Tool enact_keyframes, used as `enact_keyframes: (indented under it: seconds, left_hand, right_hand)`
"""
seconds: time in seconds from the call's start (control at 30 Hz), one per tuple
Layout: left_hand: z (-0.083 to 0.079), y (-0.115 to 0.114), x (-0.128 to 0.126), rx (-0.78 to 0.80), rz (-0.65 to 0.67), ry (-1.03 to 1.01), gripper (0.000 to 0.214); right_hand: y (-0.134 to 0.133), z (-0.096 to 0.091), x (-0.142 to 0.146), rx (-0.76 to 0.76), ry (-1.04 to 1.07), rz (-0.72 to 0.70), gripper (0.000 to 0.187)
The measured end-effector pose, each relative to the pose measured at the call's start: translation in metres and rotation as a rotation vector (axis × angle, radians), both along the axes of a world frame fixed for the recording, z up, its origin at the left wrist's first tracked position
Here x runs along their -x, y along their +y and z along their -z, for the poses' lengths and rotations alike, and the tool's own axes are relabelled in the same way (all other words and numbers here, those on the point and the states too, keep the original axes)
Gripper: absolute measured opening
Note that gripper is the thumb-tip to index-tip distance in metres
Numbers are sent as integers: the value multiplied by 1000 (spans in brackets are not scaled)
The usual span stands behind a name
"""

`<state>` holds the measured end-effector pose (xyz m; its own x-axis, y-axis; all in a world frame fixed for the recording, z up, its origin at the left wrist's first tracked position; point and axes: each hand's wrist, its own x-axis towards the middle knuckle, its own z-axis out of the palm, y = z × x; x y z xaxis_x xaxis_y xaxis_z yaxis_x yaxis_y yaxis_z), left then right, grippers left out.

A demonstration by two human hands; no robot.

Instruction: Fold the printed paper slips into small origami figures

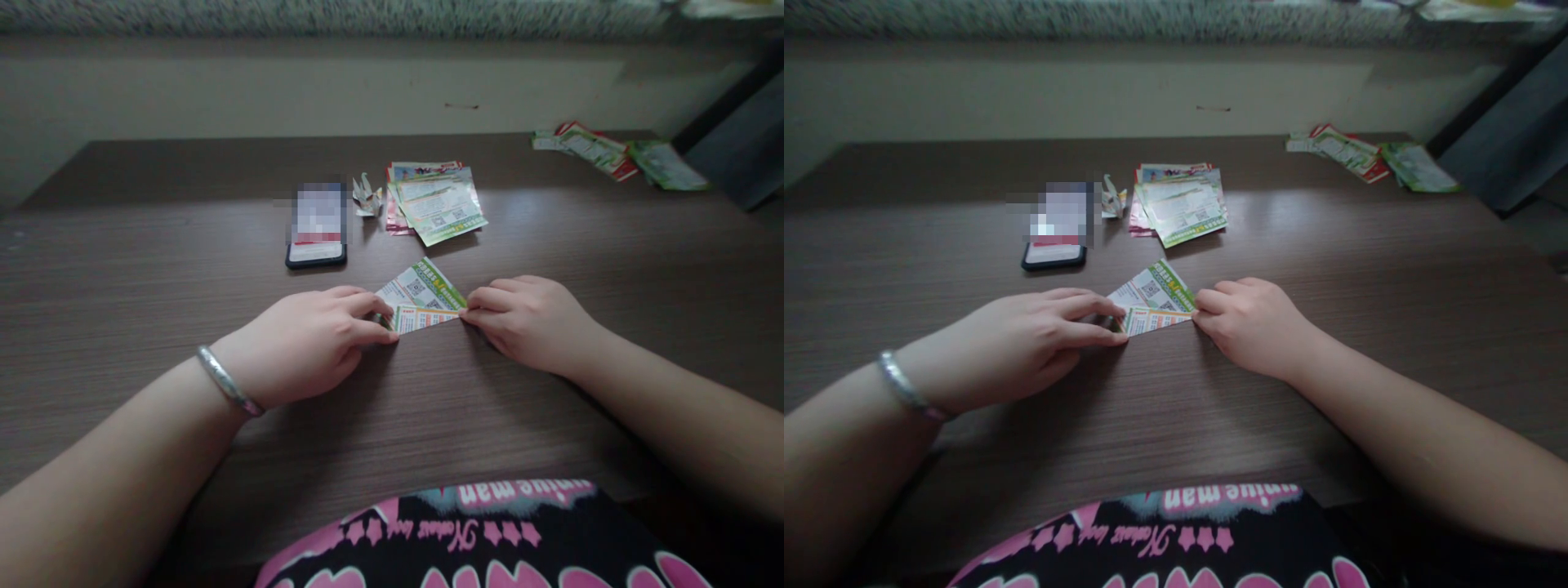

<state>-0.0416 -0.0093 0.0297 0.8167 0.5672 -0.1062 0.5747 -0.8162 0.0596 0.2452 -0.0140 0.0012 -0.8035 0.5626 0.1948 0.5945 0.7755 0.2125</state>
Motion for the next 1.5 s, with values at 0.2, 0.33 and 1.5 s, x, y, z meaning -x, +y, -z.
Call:
enact_keyframes:
  seconds: [0.2,0.33,1.5]
  left_hand:
    - [-2,6,3,77,30,-31,43]
    - [-2,13,6,123,77,-84,37]
    - [18,-1,-10,-145,90,-139,18]
  right_hand:
    - [6,5,-10,98,164,-45,26]
    - [9,8,-10,124,197,-69,27]
    - [27,8,-24,341,514,11,21]
